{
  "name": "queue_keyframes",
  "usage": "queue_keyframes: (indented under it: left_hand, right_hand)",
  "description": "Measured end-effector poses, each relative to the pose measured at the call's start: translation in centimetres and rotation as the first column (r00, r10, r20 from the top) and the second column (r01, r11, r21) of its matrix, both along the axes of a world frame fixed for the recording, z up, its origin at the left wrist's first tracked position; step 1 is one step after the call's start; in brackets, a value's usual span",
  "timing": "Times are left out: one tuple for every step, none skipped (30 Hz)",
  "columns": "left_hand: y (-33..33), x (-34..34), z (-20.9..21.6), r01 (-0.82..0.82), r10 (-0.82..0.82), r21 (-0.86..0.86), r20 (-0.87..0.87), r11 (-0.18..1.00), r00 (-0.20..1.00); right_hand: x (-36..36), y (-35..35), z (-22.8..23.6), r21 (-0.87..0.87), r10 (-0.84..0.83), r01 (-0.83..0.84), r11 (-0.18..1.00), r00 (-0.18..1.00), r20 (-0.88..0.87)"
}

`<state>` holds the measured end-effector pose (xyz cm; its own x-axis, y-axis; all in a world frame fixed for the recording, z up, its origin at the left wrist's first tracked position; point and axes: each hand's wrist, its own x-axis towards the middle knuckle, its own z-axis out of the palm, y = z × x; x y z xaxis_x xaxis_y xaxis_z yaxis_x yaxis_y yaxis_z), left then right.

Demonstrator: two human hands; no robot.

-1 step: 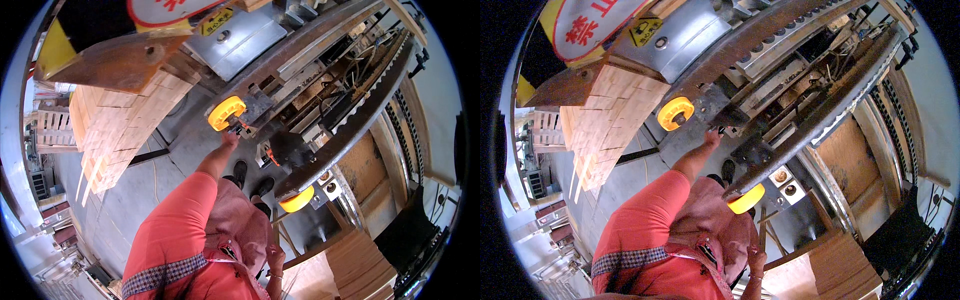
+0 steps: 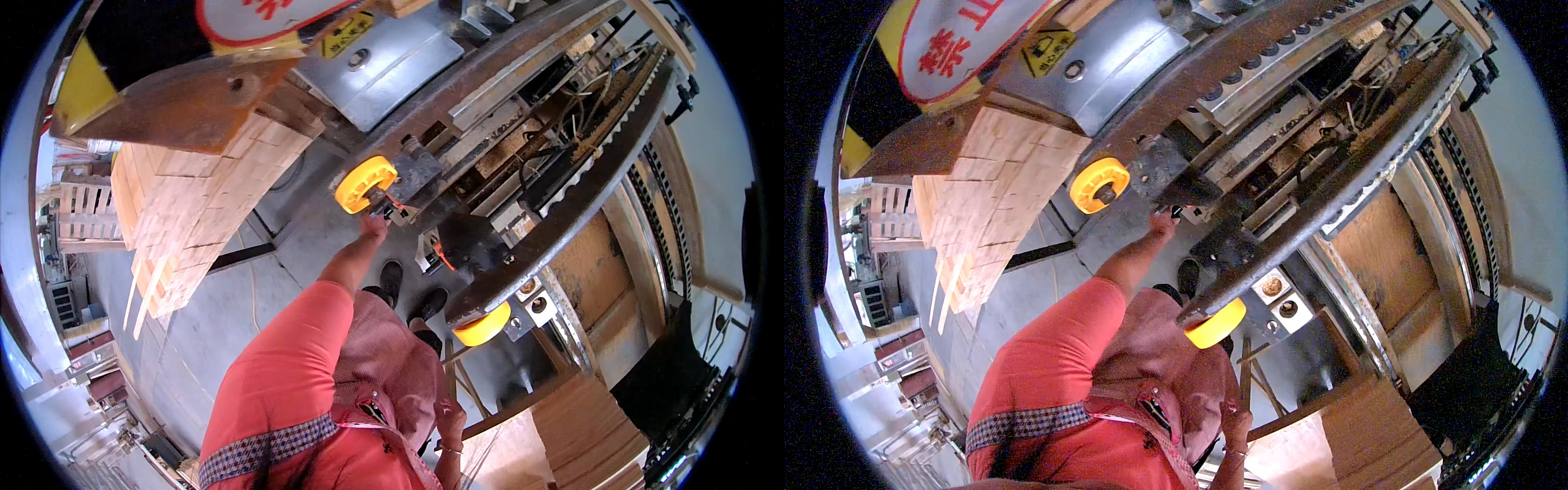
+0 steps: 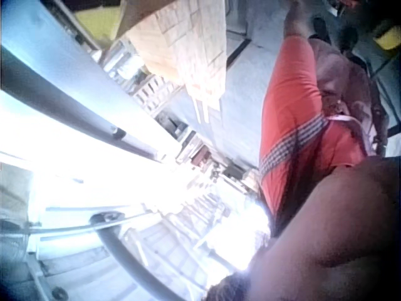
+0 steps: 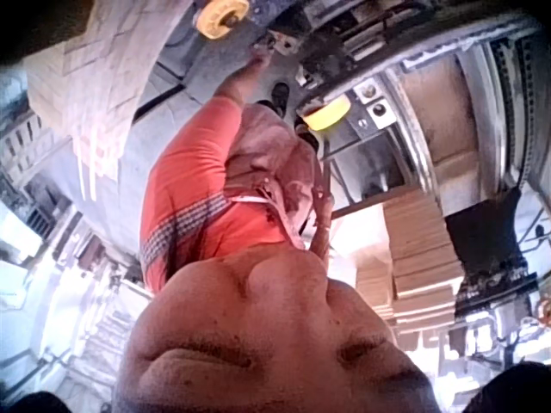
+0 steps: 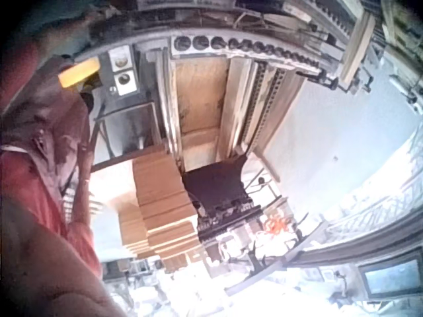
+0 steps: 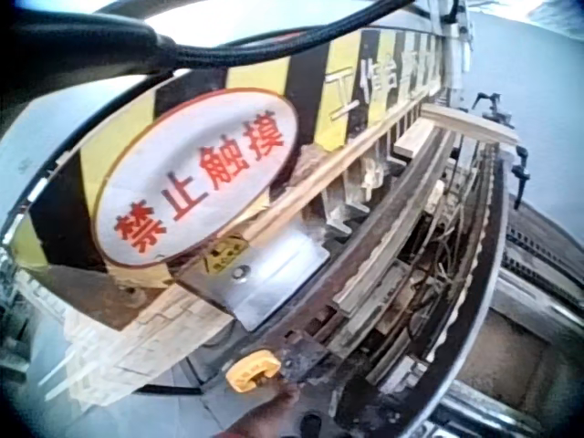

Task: The person repeatedly picks up small wooden planks and feeds them into a woodworking machine. After each feed, the person retrieves the processed plank and places it on a growing stack to the side.

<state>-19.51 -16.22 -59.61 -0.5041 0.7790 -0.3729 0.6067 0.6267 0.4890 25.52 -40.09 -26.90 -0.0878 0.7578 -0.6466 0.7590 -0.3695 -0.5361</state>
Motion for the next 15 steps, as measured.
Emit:
queue_keyframes:
  left_hand:
    - [0.6,0.3,1.0,0.057,-0.058,-0.052,-0.019,0.997,0.998]
    - [2.4,1.7,4.2,0.178,-0.2,-0.196,-0.096,0.964,0.975]
    - [2.9,2.6,6.3,0.255,-0.32,-0.332,-0.16,0.908,0.934]
    - [1.4,0.3,3.4,0.162,-0.167,-0.241,-0.001,0.957,0.986]
    - [3.4,2.8,6.8,0.181,-0.171,-0.25,0.06,0.951,0.983]
    - [1.2,0.3,5.8,0.173,-0.175,-0.16,-0.003,0.972,0.985]
    - [-1.4,-2.3,5.0,0.172,-0.178,-0.079,-0.072,0.982,0.981]
    - [-2.7,-1.4,6.1,0.21,-0.14,-0.217,0.299,0.953,0.944]
    - [-4.3,-2.0,5.2,0.165,-0.164,-0.04,0.033,0.986,0.986]
    - [-5.5,-1.5,4.6,0.141,-0.103,0.159,-0.226,0.977,0.969]
    - [-5.0,1.0,9.4,0.273,-0.276,-0.106,-0.009,0.956,0.961]
    - [-4.3,4.2,16.5,0.359,-0.368,-0.146,-0.039,0.922,0.929]
    - [-4.3,4.0,18.2,0.324,-0.329,-0.169,0.0,0.931,0.944]
    - [-5.3,4.0,19.6,0.277,-0.277,-0.202,0.026,0.939,0.96]
    - [-5.6,3.9,21.9,0.317,-0.307,-0.177,0.081,0.932,0.948]
  right_hand:
    - [-0.3,-0.4,-0.2,0.002,-0.013,0.013,1.0,1.0,0.008]
    - [-1.0,-1.1,-1.0,0.007,-0.051,0.051,0.999,0.998,0.029]
    - [-0.9,-0.6,0.1,0.017,-0.061,0.06,0.998,0.997,0.05]
    - [-0.8,0.3,1.0,-0.034,0.03,-0.027,0.999,0.993,0.11]
    - [-2.1,0.8,1.6,0.158,0.045,-0.063,0.985,0.992,0.12]
    - [-2.0,1.0,2.7,0.052,0.262,-0.286,0.957,0.928,0.266]
    - [-1.4,2.6,2.3,-0.034,0.333,-0.332,0.943,0.927,0.174]
    - [-1.8,4.8,5.9,0.137,0.197,-0.224,0.965,0.962,0.189]
    - [-2.3,8.2,10.6,0.341,0.079,-0.137,0.93,0.981,0.179]
    - [-1.6,10.2,13.9,0.438,-0.032,-0.075,0.896,0.972,0.231]
    - [-1.0,11.6,15.7,0.541,-0.139,-0.038,0.84,0.949,0.283]
    - [0.7,12.4,18.0,0.624,-0.22,-0.083,0.777,0.893,0.393]
    - [1.9,13.3,21.8,0.681,-0.291,-0.146,0.718,0.825,0.484]
    - [3.5,14.1,25.5,0.721,-0.389,-0.216,0.658,0.723,0.571]
    - [6.1,13.3,27.7,0.753,-0.5,-0.248,0.61,0.616,0.608]
